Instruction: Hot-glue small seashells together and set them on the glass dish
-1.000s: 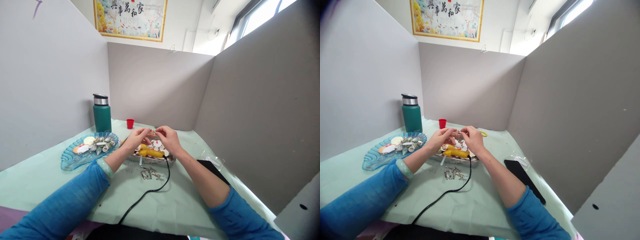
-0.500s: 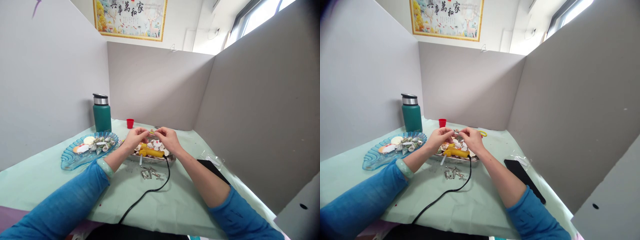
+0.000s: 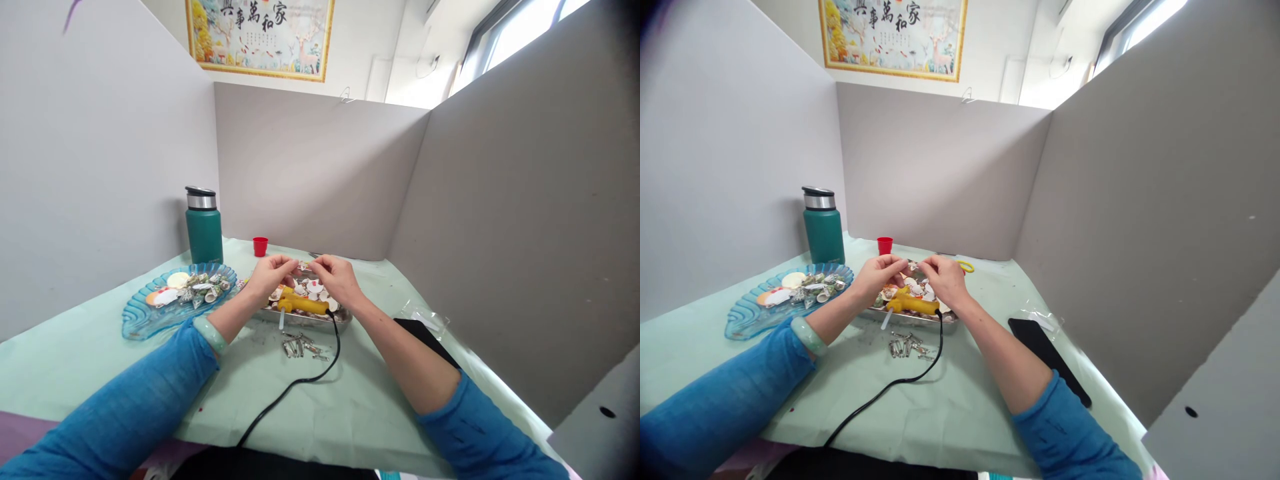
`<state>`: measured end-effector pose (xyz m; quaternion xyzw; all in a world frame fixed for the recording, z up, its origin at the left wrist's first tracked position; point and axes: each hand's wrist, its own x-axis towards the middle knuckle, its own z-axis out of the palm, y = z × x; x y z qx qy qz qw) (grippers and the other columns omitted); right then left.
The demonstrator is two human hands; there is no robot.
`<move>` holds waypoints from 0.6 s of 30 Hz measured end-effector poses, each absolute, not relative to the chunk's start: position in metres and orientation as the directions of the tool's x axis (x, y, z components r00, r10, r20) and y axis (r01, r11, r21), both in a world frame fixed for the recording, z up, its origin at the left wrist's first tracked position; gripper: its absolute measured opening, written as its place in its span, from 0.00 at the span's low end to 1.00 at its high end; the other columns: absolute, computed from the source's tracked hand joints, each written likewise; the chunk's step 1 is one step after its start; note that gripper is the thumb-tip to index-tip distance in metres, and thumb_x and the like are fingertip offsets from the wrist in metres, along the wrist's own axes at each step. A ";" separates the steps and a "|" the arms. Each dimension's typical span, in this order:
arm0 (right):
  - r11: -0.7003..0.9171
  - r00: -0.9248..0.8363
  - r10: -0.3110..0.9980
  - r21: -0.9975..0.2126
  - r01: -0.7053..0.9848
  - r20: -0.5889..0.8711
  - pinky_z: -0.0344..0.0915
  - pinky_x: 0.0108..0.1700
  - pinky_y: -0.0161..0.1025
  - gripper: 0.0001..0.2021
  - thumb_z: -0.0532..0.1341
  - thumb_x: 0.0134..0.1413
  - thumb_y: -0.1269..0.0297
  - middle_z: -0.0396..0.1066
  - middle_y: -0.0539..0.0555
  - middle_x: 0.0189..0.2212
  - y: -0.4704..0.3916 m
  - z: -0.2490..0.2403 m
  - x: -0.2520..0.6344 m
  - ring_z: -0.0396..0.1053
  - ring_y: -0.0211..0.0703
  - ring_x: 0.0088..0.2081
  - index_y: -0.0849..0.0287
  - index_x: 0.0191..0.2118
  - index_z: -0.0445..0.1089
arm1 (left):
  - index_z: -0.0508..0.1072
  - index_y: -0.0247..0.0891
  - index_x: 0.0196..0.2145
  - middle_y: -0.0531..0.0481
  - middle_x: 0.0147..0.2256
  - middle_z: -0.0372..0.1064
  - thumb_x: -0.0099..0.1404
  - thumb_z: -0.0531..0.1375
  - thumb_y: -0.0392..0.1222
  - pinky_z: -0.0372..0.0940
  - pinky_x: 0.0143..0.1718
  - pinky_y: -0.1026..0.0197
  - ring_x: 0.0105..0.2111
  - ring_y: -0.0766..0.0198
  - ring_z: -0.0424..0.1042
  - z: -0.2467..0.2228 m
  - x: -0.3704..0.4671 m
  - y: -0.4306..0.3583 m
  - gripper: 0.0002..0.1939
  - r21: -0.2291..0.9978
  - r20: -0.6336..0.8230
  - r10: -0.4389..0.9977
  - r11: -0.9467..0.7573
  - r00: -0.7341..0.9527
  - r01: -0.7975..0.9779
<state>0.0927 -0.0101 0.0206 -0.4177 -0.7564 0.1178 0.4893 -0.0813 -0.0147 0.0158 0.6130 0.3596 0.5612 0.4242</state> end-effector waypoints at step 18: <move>0.516 -0.205 0.856 -0.751 0.411 0.476 0.56 0.24 0.32 0.13 0.51 0.55 0.59 0.62 0.45 0.17 -0.012 0.023 0.091 0.60 0.34 0.19 0.58 0.23 0.60 | 0.68 0.36 0.27 0.54 0.23 0.67 0.57 0.61 0.51 0.58 0.21 0.66 0.17 0.73 0.60 0.015 -0.080 -0.015 0.14 0.896 0.425 0.889 -0.440 0.168 0.060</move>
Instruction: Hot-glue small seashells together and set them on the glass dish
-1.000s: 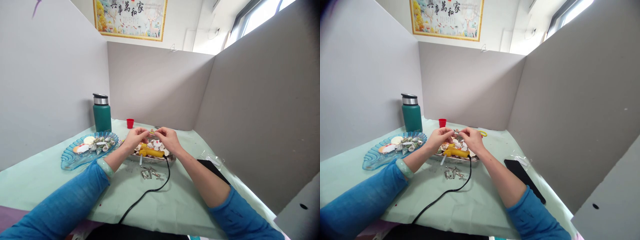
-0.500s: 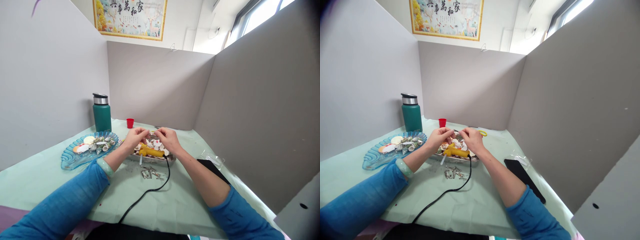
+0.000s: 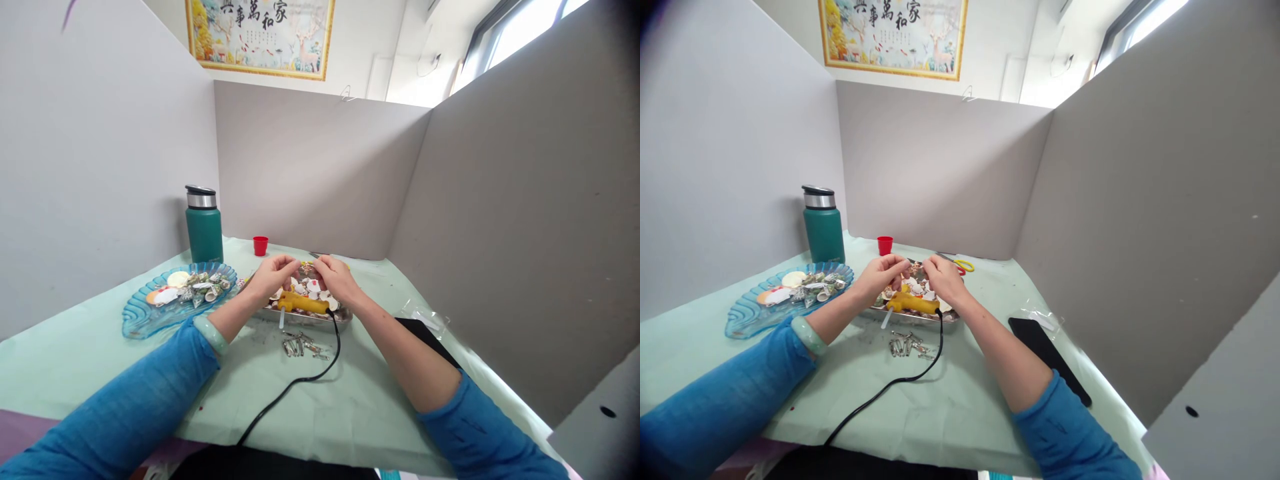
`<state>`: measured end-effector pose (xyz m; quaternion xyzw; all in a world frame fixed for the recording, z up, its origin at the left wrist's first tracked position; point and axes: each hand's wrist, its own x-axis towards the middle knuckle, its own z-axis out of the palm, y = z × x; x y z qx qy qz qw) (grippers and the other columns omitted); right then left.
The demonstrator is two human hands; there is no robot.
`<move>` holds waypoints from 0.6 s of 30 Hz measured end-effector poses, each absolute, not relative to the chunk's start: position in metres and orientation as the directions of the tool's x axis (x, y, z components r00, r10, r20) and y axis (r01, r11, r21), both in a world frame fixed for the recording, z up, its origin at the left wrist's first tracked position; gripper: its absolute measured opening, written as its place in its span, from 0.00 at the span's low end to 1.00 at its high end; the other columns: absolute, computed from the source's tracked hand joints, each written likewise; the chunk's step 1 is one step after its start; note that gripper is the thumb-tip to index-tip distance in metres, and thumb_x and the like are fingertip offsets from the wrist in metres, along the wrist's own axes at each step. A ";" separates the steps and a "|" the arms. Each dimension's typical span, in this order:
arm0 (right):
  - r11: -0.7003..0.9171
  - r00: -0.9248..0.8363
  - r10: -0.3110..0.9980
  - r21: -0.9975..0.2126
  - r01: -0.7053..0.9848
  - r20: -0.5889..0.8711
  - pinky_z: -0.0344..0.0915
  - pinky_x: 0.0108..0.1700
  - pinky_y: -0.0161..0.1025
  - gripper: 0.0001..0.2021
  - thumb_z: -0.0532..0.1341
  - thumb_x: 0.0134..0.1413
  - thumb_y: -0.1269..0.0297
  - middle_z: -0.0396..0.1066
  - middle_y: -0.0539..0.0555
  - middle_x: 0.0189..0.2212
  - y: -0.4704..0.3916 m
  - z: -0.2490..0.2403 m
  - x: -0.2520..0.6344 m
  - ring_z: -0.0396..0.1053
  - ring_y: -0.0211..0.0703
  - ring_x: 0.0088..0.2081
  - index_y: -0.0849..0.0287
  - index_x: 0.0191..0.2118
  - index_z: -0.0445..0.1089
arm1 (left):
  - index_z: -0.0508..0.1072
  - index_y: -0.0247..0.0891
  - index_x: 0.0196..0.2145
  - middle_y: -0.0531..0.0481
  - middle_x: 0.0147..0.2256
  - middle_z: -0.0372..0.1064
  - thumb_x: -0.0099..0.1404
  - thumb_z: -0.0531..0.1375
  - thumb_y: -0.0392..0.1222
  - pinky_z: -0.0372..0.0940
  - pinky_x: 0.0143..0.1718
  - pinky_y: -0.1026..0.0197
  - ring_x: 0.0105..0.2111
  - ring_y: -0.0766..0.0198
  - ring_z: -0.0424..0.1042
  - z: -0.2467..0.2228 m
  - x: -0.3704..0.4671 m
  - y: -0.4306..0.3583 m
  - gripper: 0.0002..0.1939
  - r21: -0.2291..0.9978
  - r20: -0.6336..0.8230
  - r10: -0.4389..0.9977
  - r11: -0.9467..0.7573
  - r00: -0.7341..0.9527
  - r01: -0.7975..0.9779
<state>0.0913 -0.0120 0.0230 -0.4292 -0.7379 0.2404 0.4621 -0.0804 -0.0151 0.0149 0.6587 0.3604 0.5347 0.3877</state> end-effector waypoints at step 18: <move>0.033 -0.307 0.951 -0.999 -0.013 0.035 0.51 0.15 0.29 0.10 0.60 0.49 0.64 0.63 0.48 0.17 -0.007 0.024 0.088 0.54 0.28 0.13 0.61 0.22 0.63 | 0.74 0.34 0.28 0.52 0.20 0.69 0.54 0.64 0.49 0.60 0.22 0.66 0.18 0.71 0.62 0.012 -0.083 -0.011 0.14 0.901 0.416 0.892 -0.430 0.178 0.053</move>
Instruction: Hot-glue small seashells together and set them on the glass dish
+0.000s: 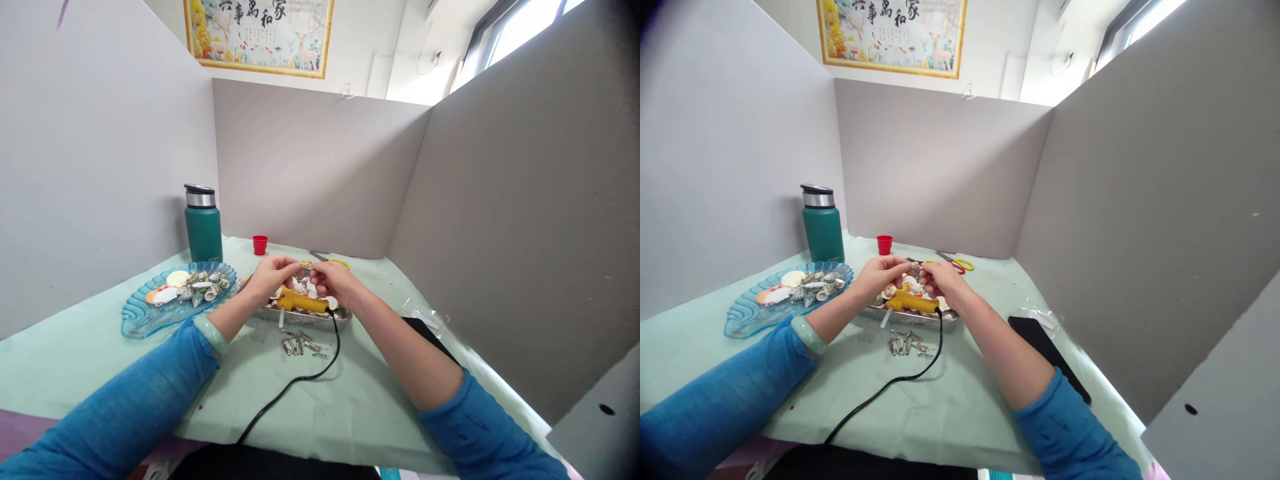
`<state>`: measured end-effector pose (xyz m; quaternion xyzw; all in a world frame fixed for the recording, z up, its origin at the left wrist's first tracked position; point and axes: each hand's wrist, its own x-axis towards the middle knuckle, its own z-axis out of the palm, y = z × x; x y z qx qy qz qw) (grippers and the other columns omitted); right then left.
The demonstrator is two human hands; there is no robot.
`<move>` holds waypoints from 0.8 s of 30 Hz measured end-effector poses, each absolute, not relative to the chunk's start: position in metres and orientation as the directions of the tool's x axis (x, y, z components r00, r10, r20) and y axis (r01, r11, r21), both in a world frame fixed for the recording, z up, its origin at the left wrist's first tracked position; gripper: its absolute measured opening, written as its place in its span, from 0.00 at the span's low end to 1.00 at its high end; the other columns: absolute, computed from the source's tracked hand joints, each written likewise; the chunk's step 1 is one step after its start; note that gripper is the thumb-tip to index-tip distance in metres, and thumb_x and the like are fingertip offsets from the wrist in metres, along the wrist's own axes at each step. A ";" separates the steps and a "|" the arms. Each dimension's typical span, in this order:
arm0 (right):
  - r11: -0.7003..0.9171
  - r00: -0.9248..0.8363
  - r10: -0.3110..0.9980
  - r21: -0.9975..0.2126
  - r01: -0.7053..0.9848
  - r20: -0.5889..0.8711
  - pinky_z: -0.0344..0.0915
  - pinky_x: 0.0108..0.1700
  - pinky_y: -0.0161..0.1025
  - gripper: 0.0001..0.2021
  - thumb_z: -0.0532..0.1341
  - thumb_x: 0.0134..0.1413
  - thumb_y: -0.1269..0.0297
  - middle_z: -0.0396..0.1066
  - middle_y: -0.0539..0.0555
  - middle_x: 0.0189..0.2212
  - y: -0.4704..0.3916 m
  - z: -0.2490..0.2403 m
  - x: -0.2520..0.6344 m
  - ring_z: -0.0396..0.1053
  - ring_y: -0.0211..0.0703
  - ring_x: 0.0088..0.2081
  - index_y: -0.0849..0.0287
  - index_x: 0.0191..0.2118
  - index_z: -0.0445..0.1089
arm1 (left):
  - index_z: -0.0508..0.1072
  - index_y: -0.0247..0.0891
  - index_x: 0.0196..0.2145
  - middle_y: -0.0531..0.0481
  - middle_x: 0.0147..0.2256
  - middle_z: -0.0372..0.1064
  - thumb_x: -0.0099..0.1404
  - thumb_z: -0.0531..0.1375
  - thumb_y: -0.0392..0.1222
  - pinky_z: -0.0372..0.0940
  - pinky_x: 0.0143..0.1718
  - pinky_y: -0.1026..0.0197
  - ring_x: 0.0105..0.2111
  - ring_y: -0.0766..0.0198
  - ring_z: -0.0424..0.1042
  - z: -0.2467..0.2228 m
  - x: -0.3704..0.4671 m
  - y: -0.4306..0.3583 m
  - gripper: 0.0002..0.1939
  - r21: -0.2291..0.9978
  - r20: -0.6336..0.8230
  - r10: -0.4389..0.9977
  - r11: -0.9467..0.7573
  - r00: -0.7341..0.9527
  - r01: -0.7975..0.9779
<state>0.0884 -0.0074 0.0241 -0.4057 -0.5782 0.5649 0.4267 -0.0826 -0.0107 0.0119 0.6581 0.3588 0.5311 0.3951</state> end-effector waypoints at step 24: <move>0.338 -0.211 0.930 -0.926 0.167 0.301 0.50 0.16 0.29 0.10 0.59 0.51 0.62 0.64 0.46 0.17 -0.015 0.024 0.085 0.55 0.29 0.15 0.59 0.24 0.62 | 0.71 0.34 0.28 0.47 0.30 0.72 0.55 0.63 0.54 0.58 0.21 0.66 0.17 0.73 0.63 0.009 -0.085 -0.008 0.17 0.925 0.374 0.916 -0.380 0.147 0.016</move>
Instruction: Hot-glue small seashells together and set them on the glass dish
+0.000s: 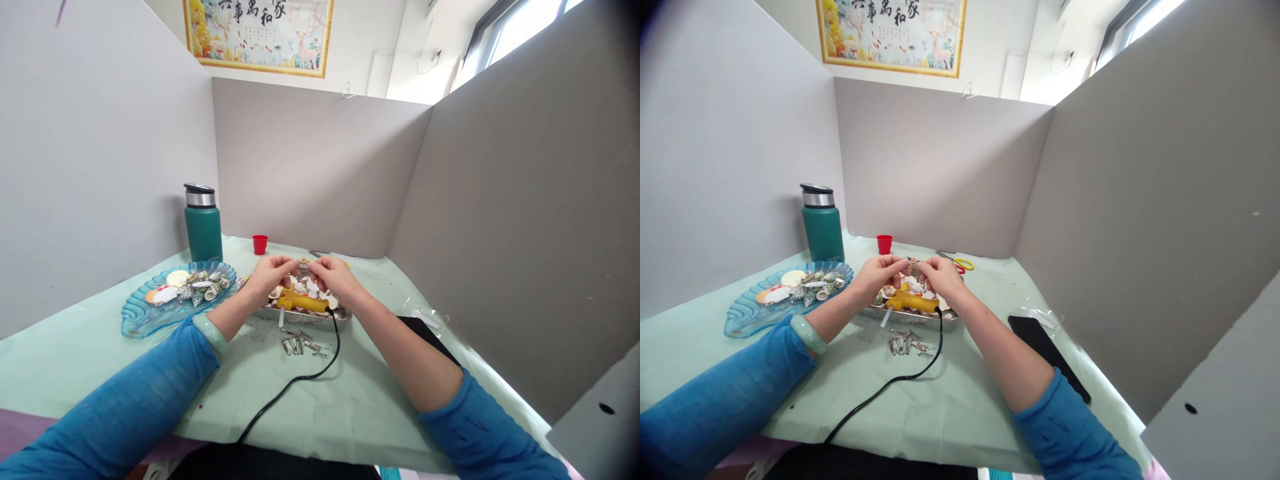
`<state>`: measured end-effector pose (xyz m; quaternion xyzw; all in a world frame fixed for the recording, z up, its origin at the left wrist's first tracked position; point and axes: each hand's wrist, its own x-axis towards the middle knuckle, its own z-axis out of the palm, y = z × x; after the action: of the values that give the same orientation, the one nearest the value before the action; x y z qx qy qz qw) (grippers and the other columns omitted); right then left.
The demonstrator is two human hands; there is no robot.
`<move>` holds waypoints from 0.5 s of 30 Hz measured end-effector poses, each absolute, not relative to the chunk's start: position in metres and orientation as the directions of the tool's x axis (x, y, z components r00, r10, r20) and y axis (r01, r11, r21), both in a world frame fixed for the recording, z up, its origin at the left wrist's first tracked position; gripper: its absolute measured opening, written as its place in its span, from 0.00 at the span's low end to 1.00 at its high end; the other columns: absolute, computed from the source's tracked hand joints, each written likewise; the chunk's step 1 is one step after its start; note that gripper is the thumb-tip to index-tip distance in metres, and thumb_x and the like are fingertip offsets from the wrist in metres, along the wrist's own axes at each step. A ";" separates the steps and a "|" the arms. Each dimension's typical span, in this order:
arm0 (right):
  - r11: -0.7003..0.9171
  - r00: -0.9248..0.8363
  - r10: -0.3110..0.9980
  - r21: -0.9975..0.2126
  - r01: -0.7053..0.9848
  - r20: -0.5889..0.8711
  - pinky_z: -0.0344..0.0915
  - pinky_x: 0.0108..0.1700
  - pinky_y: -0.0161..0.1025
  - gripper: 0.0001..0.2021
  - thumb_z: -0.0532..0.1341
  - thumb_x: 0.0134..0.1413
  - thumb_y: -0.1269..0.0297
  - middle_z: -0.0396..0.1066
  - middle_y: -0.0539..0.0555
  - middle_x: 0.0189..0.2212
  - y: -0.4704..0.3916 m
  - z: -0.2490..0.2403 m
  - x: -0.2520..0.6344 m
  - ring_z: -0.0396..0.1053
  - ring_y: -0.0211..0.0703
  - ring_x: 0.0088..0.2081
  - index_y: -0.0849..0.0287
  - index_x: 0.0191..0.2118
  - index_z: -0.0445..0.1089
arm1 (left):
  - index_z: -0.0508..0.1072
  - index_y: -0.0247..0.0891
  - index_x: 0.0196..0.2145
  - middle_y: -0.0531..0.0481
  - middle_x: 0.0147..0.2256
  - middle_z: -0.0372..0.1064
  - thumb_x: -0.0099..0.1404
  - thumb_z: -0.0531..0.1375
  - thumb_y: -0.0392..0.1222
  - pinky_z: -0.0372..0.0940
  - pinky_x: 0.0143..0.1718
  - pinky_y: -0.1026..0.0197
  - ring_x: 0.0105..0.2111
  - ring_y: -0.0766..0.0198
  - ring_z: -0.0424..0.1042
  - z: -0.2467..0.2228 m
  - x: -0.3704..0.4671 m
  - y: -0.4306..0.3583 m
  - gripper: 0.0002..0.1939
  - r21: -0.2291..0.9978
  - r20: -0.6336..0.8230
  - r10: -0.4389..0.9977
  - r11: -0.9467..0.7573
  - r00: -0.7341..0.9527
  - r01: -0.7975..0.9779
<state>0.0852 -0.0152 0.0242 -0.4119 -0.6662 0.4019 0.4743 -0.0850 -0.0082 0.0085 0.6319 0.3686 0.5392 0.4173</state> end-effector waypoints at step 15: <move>0.383 -0.188 0.921 -0.879 0.283 0.341 0.54 0.18 0.30 0.11 0.57 0.52 0.59 0.65 0.47 0.19 -0.010 0.019 0.087 0.57 0.30 0.16 0.59 0.24 0.62 | 0.70 0.33 0.27 0.49 0.27 0.72 0.54 0.64 0.50 0.59 0.21 0.67 0.17 0.74 0.62 0.009 -0.083 -0.010 0.16 0.929 0.362 0.920 -0.370 0.152 0.027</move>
<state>0.0868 -0.0100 0.0187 -0.4363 -0.6899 0.3434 0.4644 -0.0834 -0.0096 0.0095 0.6329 0.3739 0.5332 0.4187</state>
